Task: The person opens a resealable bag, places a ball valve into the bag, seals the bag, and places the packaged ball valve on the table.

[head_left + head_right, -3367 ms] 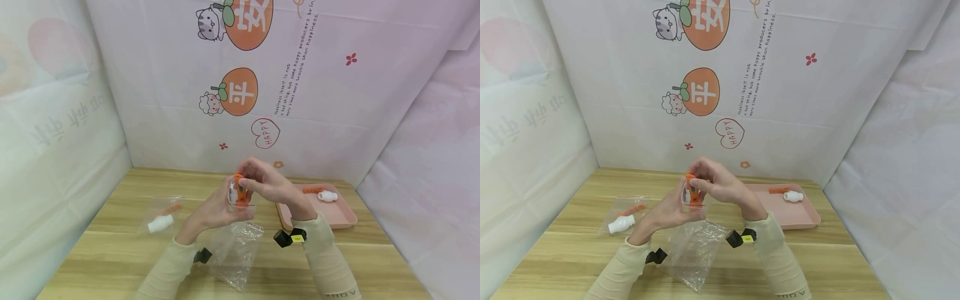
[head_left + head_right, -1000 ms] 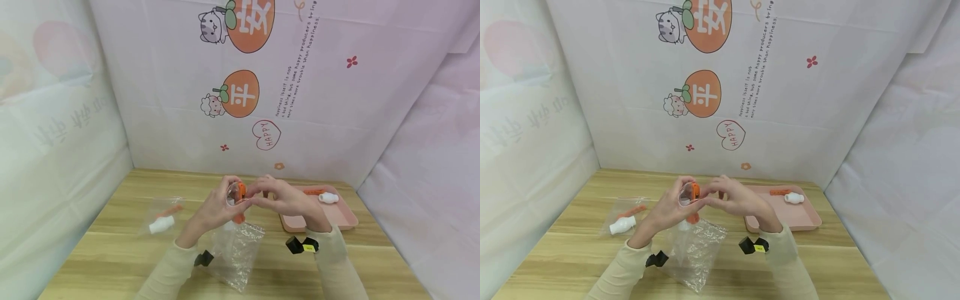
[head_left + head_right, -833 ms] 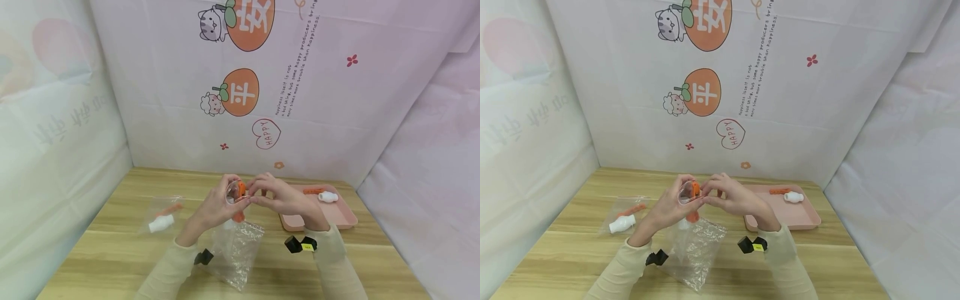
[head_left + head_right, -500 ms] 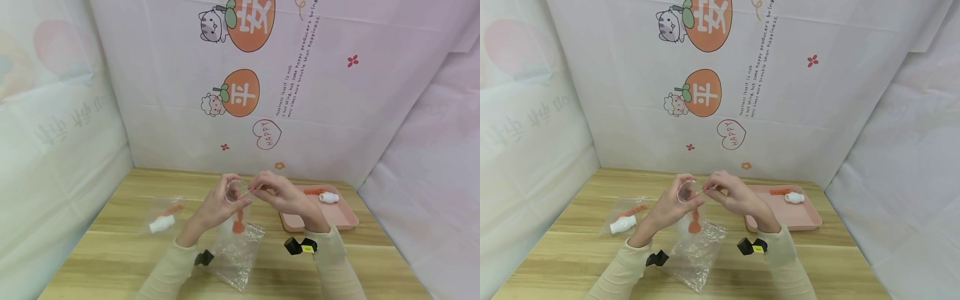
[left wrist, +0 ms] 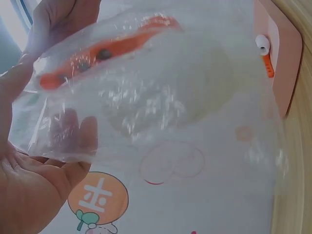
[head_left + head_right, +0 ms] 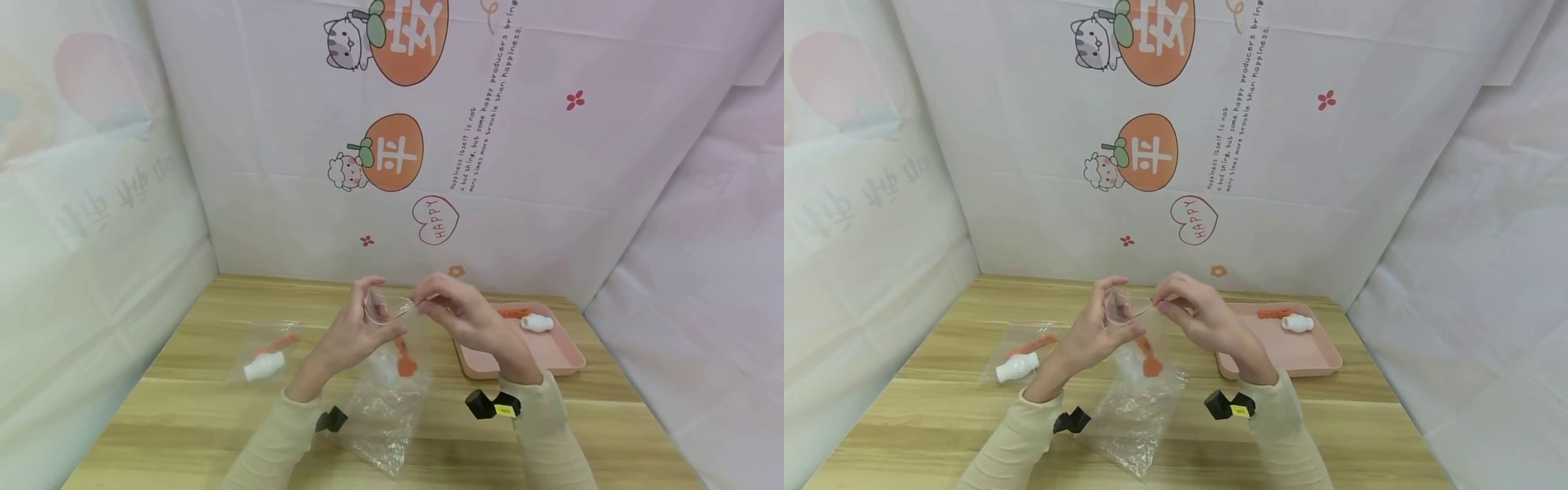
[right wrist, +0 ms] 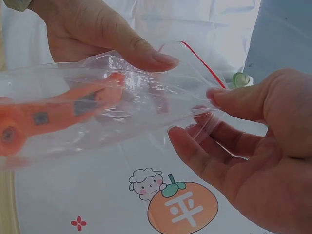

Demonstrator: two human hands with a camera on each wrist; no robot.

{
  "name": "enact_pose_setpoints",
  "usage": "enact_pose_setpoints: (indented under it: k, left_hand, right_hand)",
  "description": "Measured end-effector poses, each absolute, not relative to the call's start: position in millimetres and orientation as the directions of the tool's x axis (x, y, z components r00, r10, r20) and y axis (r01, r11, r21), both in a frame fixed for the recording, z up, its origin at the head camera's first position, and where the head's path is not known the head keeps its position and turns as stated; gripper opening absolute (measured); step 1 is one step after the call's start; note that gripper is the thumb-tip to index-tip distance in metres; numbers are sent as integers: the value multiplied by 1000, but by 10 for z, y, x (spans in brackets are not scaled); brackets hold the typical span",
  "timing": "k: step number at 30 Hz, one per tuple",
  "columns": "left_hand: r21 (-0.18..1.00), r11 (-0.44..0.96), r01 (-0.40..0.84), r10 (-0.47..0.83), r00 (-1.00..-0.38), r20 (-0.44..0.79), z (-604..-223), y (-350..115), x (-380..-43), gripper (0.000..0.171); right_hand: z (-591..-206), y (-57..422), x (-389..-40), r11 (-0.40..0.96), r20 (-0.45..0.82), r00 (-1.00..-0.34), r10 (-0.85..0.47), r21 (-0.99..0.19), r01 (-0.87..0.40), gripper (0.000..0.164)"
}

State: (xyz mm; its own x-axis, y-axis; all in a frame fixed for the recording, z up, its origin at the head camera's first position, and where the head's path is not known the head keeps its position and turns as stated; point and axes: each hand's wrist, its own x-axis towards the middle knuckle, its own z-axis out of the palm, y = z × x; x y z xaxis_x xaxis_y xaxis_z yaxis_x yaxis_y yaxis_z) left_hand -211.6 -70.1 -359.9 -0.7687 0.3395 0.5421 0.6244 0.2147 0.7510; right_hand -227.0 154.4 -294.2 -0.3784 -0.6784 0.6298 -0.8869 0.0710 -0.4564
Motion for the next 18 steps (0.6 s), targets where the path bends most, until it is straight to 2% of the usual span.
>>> enact_pose_setpoints:
  k: [8,18]
  left_hand:
    - [737,150,658,309,-740,598,-3588,-725,-2119,90]
    - [692,-16,722,254,-666,701,-3578,-734,-2129,88]
  right_hand:
    - [-2886,1565,-2163,31,643,-453,-617,-555,-831,14]
    - [-2849,1588,-2121,-57,687,-434,-583,-568,-821,8]
